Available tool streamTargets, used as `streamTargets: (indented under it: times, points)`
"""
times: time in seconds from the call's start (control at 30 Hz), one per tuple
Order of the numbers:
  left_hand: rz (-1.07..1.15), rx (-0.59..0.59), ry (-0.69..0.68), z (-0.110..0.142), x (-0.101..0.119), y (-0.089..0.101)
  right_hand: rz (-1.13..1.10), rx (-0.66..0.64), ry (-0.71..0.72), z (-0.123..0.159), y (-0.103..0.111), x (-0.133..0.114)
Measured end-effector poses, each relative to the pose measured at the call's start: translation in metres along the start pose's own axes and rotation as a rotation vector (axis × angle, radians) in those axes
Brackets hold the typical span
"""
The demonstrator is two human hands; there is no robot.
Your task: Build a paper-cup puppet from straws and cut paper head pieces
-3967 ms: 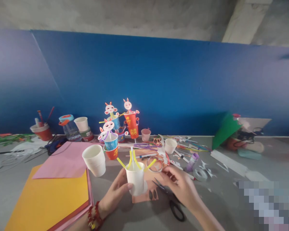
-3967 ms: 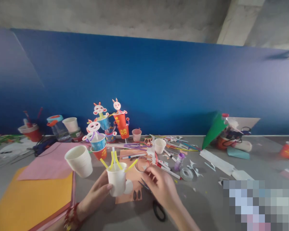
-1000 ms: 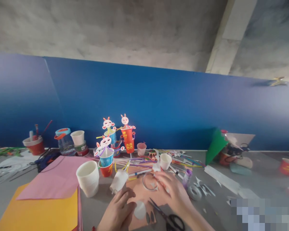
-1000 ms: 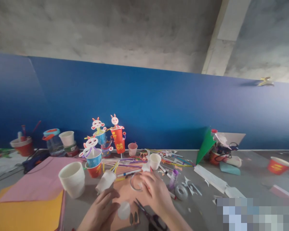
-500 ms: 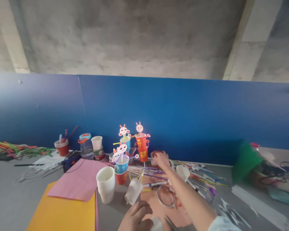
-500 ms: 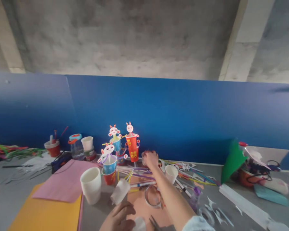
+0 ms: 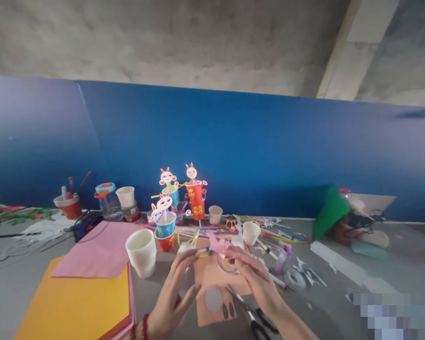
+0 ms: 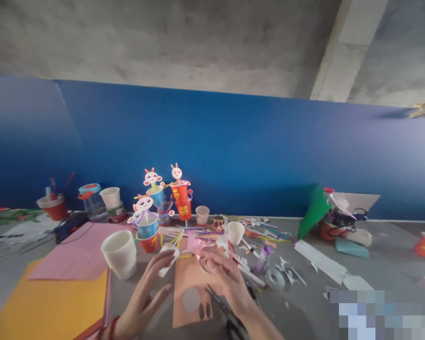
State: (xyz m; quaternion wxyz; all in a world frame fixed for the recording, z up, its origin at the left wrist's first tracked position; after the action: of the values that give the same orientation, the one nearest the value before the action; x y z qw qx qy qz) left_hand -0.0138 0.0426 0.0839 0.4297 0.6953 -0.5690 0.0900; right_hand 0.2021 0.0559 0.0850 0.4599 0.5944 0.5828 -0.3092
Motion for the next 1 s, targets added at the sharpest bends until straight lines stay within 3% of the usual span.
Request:
streamTargets:
  times: [0.1,0.23,0.3,0.43,0.53,0.67,0.77,0.87,0.93,1.0]
  points:
    - [0.101,-0.065,0.082,-0.014,0.014,-0.005,-0.174,-0.052,-0.085,0.035,-0.019,0.004]
    - [0.153,-0.136,0.126,-0.027,0.034,-0.018,-0.213,-0.124,-0.079,0.051,-0.034,0.002]
    - [0.126,-0.1,0.133,-0.028,0.038,-0.016,-0.047,-0.077,-0.042,0.054,-0.023,0.001]
    - [0.058,-0.02,0.116,-0.025,0.036,-0.001,0.628,0.112,-0.058,0.071,0.023,0.011]
    - [0.053,0.002,0.113,-0.026,0.032,0.01,0.949,0.019,-0.184,0.089,0.04,0.03]
    - [0.204,-0.096,0.201,-0.034,0.031,0.004,1.109,-0.152,-0.283,0.101,0.037,0.04]
    - [0.484,-0.145,0.384,-0.039,0.029,-0.011,1.13,-0.222,-0.342,0.1,0.032,0.042]
    - [0.71,-0.151,0.477,-0.043,0.033,-0.024,1.073,-0.205,-0.394,0.098,0.039,0.049]
    - [0.749,-0.155,0.501,-0.046,0.033,-0.029,0.937,-0.154,-0.433,0.099,0.05,0.057]
    - [0.748,-0.165,0.505,-0.049,0.033,-0.031,0.645,-0.121,-0.475,0.101,0.056,0.067]
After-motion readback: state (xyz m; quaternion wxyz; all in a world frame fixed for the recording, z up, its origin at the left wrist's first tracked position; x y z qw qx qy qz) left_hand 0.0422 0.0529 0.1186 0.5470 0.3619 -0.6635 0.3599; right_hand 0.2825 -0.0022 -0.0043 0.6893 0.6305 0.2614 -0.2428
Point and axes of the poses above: each hand's wrist, its own z-axis away from the middle knuckle, its own y-axis out of the back of the hand, x = y × z, the point moved 7 cm from there along -z, towards the middle knuckle, and after that the axes turned 6 degrees about z, right-handed, at the moved point
